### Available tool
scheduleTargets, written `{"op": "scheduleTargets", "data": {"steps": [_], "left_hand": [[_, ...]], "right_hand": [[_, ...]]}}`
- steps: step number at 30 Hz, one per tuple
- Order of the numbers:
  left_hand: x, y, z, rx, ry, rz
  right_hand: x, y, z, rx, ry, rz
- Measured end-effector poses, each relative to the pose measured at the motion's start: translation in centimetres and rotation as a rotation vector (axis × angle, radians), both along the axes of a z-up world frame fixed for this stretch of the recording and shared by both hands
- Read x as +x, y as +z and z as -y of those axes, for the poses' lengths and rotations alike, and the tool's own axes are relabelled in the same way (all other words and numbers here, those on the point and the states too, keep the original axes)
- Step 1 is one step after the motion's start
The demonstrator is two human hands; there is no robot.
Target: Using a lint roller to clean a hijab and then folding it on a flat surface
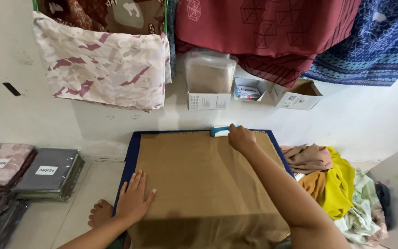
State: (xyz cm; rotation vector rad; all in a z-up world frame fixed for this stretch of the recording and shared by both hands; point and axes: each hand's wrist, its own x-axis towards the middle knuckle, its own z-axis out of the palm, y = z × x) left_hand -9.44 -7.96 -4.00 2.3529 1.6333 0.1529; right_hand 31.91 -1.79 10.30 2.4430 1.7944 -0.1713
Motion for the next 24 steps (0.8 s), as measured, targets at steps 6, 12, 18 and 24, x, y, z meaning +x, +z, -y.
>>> {"op": "scheduleTargets", "data": {"steps": [6,12,18,24], "left_hand": [[0.0,-0.6,-0.6,-0.005,0.009,-0.048],[0.5,0.9,0.1,-0.043,0.034,-0.04],[1.3,0.6,-1.9,0.099,0.091,0.054],[2.2,1.3,-2.9,0.035,-0.022,0.031]], "right_hand": [[0.8,4.6,5.8,-0.144,0.151,0.127],[2.2,6.1,15.0,-0.421,0.24,0.041],[-0.5,9.6,19.6,-0.528,0.153,0.123],[4.1,3.1,10.7,-0.209,0.028,0.13]]}}
